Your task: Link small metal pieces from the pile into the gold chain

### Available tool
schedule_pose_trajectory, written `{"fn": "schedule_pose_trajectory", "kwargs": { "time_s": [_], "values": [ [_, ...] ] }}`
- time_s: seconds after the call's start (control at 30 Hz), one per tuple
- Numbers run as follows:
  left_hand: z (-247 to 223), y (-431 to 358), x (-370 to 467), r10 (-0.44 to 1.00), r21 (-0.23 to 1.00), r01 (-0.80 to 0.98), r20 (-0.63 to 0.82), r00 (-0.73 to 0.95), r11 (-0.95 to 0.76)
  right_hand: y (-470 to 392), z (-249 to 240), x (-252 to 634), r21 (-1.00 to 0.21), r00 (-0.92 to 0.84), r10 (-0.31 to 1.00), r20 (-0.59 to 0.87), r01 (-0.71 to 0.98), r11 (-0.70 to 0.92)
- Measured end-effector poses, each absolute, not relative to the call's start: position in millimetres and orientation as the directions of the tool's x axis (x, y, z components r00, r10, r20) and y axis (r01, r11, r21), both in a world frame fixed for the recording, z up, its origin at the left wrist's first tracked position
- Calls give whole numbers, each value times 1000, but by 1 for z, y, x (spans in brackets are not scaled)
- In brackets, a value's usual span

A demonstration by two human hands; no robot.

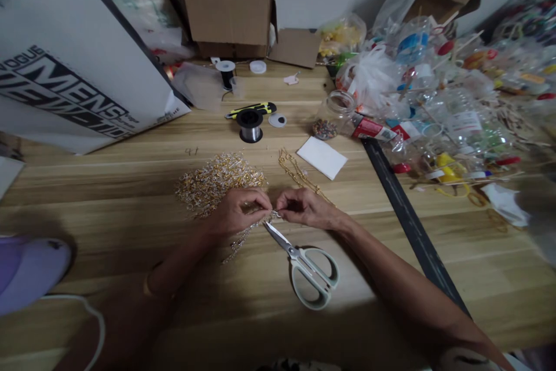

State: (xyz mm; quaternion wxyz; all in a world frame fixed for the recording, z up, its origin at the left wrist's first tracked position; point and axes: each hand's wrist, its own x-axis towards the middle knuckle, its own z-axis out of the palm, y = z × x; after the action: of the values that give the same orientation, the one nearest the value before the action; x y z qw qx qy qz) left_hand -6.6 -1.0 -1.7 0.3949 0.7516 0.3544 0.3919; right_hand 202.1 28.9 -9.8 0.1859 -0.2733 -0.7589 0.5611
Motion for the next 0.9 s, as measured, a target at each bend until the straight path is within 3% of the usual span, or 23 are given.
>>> {"fn": "schedule_pose_trajectory", "kwargs": {
  "time_s": [0.23,0.57,0.73,0.9],
  "values": [
    [-2,-2,-7,915,880,388,113,388,-274,28,-10,201,-953,-773,633,-41,219,207],
    [0,-5,-2,914,915,403,-155,375,-10,28,-10,200,-958,-750,660,-41,217,187],
    [0,-5,-1,919,894,443,-119,377,-66,27,-10,198,-976,-707,706,-48,182,116],
    [-2,-5,-1,936,884,450,-45,349,-125,29,-12,198,-999,-635,772,-27,45,2]
  ]
}}
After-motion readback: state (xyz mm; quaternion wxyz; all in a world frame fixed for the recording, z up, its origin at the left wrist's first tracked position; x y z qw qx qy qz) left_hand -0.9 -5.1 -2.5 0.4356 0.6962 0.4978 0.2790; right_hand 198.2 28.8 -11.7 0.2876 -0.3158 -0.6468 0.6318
